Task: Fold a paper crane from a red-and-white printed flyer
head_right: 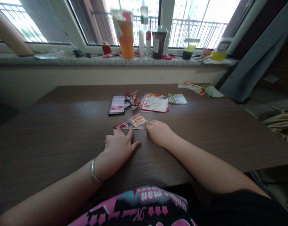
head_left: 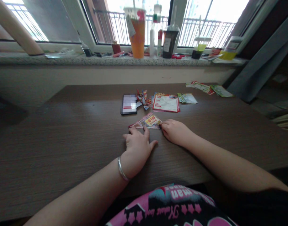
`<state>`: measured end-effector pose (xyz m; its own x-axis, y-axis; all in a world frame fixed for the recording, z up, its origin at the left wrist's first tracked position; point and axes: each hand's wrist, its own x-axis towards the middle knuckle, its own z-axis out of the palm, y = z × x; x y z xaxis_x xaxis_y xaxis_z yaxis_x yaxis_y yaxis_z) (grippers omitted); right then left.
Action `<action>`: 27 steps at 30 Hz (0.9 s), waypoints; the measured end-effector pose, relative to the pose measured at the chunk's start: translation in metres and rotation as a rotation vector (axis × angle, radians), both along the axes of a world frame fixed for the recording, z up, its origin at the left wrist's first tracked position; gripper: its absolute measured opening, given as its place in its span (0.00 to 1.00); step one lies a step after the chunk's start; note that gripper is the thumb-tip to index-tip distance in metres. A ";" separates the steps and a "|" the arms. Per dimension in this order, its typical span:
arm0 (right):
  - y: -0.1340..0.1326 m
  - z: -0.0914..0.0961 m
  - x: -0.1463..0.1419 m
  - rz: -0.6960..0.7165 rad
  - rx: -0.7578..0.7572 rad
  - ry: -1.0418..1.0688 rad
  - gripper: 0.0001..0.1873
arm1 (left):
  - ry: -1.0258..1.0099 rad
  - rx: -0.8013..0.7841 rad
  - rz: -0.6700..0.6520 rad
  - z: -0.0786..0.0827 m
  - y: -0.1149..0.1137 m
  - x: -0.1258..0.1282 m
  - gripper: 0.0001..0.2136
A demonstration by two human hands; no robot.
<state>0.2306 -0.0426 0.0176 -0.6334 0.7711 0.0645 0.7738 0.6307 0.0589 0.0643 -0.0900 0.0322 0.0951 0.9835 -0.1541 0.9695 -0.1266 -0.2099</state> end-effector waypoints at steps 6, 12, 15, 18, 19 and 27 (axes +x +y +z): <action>-0.001 0.000 0.001 -0.008 0.011 -0.006 0.12 | 0.025 0.040 0.119 0.003 0.003 -0.003 0.38; -0.001 0.002 0.001 -0.004 0.004 -0.016 0.11 | 0.055 0.016 0.109 0.005 0.007 -0.008 0.32; -0.002 0.003 0.002 -0.006 -0.003 -0.018 0.11 | 0.055 0.021 0.117 0.007 0.009 -0.014 0.27; -0.003 0.003 0.002 0.006 0.007 -0.020 0.11 | 0.047 0.043 0.075 0.009 0.010 -0.019 0.22; -0.004 0.003 0.003 0.011 0.013 -0.020 0.11 | 0.045 0.054 0.060 0.010 0.010 -0.021 0.21; 0.001 0.003 0.009 0.011 0.003 0.022 0.12 | -0.019 0.233 -0.121 0.007 0.018 -0.038 0.16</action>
<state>0.2392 -0.0414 0.0202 -0.6399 0.7642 0.0805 0.7683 0.6386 0.0440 0.0268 -0.0719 0.0396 0.2144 0.9736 0.0784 0.9543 -0.1917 -0.2292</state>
